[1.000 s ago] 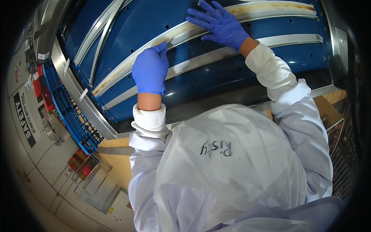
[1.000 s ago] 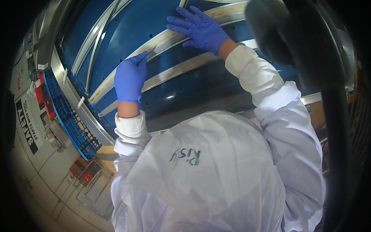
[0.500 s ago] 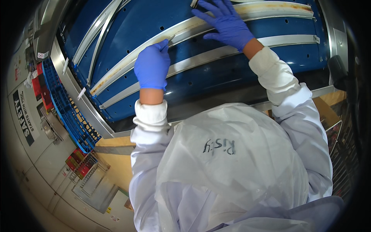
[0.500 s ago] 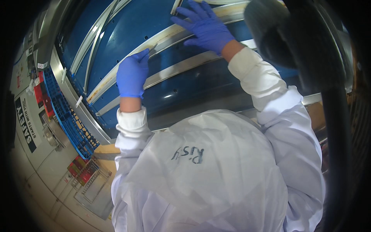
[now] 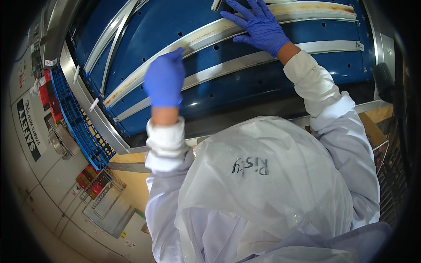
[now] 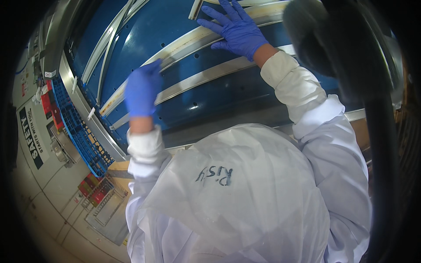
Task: The person places and secures long white strips onto a blue curved machine surface using a small metal tool. They retrieve additional strips from a nearby cart and continue arranging and fastening them in place.
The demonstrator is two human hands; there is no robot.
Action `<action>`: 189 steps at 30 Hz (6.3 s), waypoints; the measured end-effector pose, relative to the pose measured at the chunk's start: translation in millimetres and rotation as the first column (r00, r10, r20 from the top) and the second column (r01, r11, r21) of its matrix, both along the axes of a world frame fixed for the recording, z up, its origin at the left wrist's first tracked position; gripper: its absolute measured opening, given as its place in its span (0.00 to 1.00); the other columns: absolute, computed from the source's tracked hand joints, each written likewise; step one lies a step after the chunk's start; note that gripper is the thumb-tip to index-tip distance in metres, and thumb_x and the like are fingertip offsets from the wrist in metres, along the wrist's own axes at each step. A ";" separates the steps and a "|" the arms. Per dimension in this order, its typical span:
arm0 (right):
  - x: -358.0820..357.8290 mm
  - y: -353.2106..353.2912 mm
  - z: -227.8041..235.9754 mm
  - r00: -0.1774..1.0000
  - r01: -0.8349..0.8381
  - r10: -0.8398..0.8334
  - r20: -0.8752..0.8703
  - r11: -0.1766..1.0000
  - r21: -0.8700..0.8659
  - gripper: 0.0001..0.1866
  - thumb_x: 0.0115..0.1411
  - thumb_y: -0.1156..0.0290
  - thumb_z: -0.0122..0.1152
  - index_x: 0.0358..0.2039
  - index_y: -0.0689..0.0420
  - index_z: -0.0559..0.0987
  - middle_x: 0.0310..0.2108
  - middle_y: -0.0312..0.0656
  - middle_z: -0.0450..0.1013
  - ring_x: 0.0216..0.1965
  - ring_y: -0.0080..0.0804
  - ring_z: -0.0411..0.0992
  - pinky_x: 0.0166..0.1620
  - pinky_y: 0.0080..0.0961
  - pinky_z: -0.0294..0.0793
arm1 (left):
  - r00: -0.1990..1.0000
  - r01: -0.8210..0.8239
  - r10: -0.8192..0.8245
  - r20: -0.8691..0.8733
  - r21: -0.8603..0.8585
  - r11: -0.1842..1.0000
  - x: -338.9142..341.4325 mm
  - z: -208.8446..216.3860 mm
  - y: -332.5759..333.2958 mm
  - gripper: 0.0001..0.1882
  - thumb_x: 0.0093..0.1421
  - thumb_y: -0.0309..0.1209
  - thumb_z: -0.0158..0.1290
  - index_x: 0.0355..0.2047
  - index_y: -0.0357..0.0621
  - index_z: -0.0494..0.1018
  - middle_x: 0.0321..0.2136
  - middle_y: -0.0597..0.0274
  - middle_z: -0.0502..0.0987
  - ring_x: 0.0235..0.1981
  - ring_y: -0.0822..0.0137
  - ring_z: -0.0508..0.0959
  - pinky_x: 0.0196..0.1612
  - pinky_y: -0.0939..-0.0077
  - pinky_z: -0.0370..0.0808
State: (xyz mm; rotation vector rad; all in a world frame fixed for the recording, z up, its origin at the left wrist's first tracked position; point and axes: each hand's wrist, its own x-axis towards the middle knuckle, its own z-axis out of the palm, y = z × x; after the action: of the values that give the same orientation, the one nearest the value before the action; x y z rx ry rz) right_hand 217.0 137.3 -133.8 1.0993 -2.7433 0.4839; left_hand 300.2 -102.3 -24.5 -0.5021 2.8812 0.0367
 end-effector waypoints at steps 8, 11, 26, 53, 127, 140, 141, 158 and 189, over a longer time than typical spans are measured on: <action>-1.0 1.4 -2.1 1.000 0.003 -0.003 -0.002 1.000 0.014 0.40 0.55 0.45 0.61 0.67 0.40 0.61 0.70 0.39 0.51 0.72 0.61 0.36 0.70 0.53 0.36 | 0.999 0.010 -0.008 -0.035 0.047 0.999 6.1 7.9 -5.9 0.12 0.61 0.42 0.52 0.43 0.66 0.82 0.33 0.53 0.81 0.35 0.49 0.81 0.39 0.59 0.78; 0.2 0.3 -2.3 1.000 -0.001 0.002 -0.019 1.000 0.024 0.40 0.55 0.45 0.61 0.67 0.40 0.62 0.70 0.39 0.51 0.71 0.61 0.36 0.70 0.53 0.36 | 0.998 -0.012 0.009 0.055 0.048 0.999 1.2 -1.5 -1.3 0.12 0.61 0.43 0.52 0.43 0.65 0.82 0.33 0.53 0.81 0.35 0.50 0.81 0.39 0.59 0.78; -0.5 2.1 -5.7 1.000 0.006 -0.006 0.009 1.000 0.009 0.40 0.55 0.46 0.61 0.67 0.39 0.61 0.70 0.38 0.51 0.72 0.60 0.37 0.70 0.54 0.38 | 0.998 0.052 -0.047 -0.042 0.105 0.993 0.1 6.8 7.9 0.12 0.62 0.43 0.52 0.42 0.63 0.82 0.31 0.51 0.81 0.32 0.48 0.80 0.37 0.59 0.77; 1.9 1.1 -2.4 0.999 -0.003 0.003 0.044 1.000 -0.008 0.40 0.54 0.49 0.63 0.66 0.40 0.62 0.70 0.37 0.49 0.72 0.58 0.38 0.70 0.53 0.38 | 0.988 0.151 -0.146 -0.060 0.105 0.983 -11.4 -6.4 40.2 0.13 0.61 0.42 0.54 0.42 0.57 0.82 0.32 0.48 0.80 0.34 0.48 0.81 0.41 0.62 0.77; -1.0 -6.4 -21.2 0.994 0.059 -0.062 -0.091 0.998 -0.034 0.41 0.51 0.44 0.64 0.65 0.35 0.63 0.68 0.30 0.52 0.72 0.45 0.39 0.72 0.45 0.41 | 0.992 0.011 0.013 -0.125 0.193 0.981 59.8 -2.0 -67.0 0.15 0.63 0.38 0.53 0.48 0.53 0.79 0.37 0.51 0.81 0.39 0.53 0.81 0.43 0.65 0.76; -3.8 43.0 -13.8 0.993 -0.093 0.092 -0.074 0.996 -0.008 0.35 0.57 0.55 0.63 0.65 0.43 0.64 0.66 0.32 0.58 0.68 0.45 0.52 0.68 0.43 0.53 | 0.941 0.182 0.063 -0.334 0.653 0.735 90.4 -33.3 0.3 0.26 0.65 0.22 0.43 0.62 0.56 0.66 0.39 0.44 0.75 0.39 0.50 0.76 0.48 0.65 0.73; -5.1 45.0 -11.1 0.992 -0.113 0.113 -0.054 0.993 -0.010 0.36 0.57 0.55 0.63 0.65 0.42 0.63 0.66 0.33 0.58 0.68 0.46 0.52 0.69 0.43 0.52 | 0.922 0.225 0.051 -0.384 0.639 0.735 85.3 -31.3 7.8 0.26 0.65 0.22 0.43 0.63 0.57 0.65 0.39 0.45 0.75 0.39 0.50 0.76 0.48 0.65 0.73; -21.4 50.8 -18.1 0.965 -0.240 0.252 0.064 0.958 -0.160 0.40 0.52 0.52 0.65 0.66 0.41 0.62 0.68 0.29 0.55 0.68 0.37 0.53 0.69 0.37 0.52 | 0.991 0.042 -0.039 -0.130 0.020 0.999 -11.0 -7.3 99.7 0.13 0.60 0.43 0.55 0.42 0.59 0.82 0.32 0.50 0.81 0.34 0.48 0.81 0.39 0.60 0.77; -20.6 51.8 -16.5 0.962 -0.187 0.215 0.169 0.968 -0.169 0.42 0.49 0.56 0.69 0.65 0.42 0.63 0.68 0.28 0.55 0.67 0.37 0.54 0.70 0.37 0.52 | 0.997 0.039 -0.032 -0.063 0.114 0.993 -21.3 8.6 105.4 0.12 0.61 0.43 0.54 0.42 0.59 0.82 0.32 0.51 0.81 0.33 0.49 0.81 0.39 0.60 0.77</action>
State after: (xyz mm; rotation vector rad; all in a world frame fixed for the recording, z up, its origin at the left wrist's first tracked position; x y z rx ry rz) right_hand 196.4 189.1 -150.3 1.3648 -2.7024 0.8494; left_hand 278.9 3.1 -15.9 -0.4347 2.9257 0.2149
